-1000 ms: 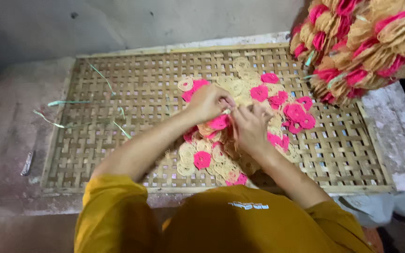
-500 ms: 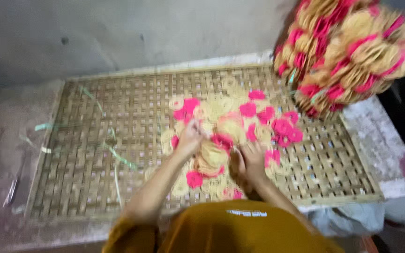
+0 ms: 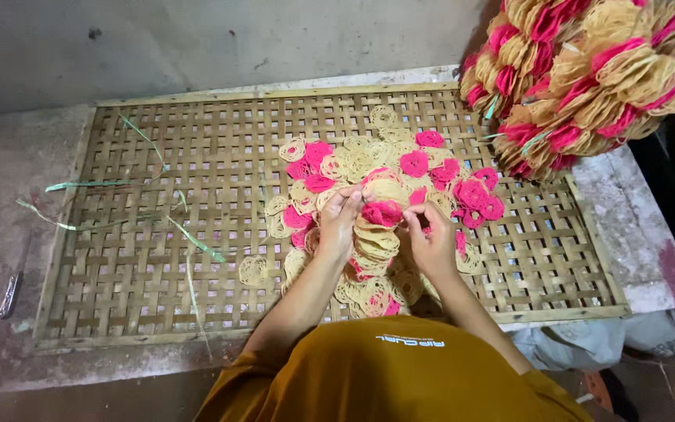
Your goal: The person assembles decorative items by picking up beige and pink coiled pieces from a woven tray and tying them together with green string. They then place the finished bundles onto a growing stack on the right side of the tray.
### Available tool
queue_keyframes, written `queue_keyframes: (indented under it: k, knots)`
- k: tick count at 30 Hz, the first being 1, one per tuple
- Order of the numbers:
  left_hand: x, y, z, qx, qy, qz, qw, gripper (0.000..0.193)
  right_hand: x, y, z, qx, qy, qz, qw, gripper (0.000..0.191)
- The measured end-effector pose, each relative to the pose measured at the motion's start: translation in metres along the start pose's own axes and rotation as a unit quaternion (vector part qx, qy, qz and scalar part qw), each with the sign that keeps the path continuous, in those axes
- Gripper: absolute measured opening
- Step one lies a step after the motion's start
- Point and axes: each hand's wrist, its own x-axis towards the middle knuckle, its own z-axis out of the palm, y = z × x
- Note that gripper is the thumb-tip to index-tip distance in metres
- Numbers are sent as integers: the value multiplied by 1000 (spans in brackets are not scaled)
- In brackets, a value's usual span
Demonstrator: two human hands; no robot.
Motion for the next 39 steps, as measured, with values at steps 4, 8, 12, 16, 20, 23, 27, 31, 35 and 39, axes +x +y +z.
queue_keyframes:
  k: [4, 8, 12, 16, 20, 23, 27, 31, 35, 39]
  knots:
    - [-6, -1, -6, -9, -15, 4, 1000, 20, 0, 0, 7, 159, -14, 43, 986, 5]
    - [-15, -1, -3, 15, 15, 8, 1000, 22, -10, 1, 14, 166, 20, -12, 986, 5]
    - [-27, -1, 6, -17, 61, -6, 998, 20, -26, 7, 23, 212, 43, -50, 975, 7]
    - [-32, -1, 1, -48, 56, 0, 997, 18, -31, 40, 28, 186, 68, -112, 974, 7]
    - [-33, -11, -23, -52, 119, -83, 988, 17, -33, 83, 35, -77, 90, -257, 959, 9]
    - [-30, -16, -40, -76, 146, -61, 984, 10, -45, 94, 35, -116, 81, -277, 950, 10]
    - [-17, 15, -66, -83, 108, 72, 988, 6, -35, 98, 5, -137, 91, -220, 961, 9]
    - [-30, 18, -48, 96, 148, -25, 984, 9, -26, 87, -8, -115, 61, -197, 972, 4]
    - [-51, 6, -14, 222, -13, 48, 974, 22, -30, 76, 5, 21, 60, -108, 992, 6]
    - [-44, 20, -14, 482, -75, 16, 873, 29, -29, 74, 10, 47, 65, -85, 993, 6]
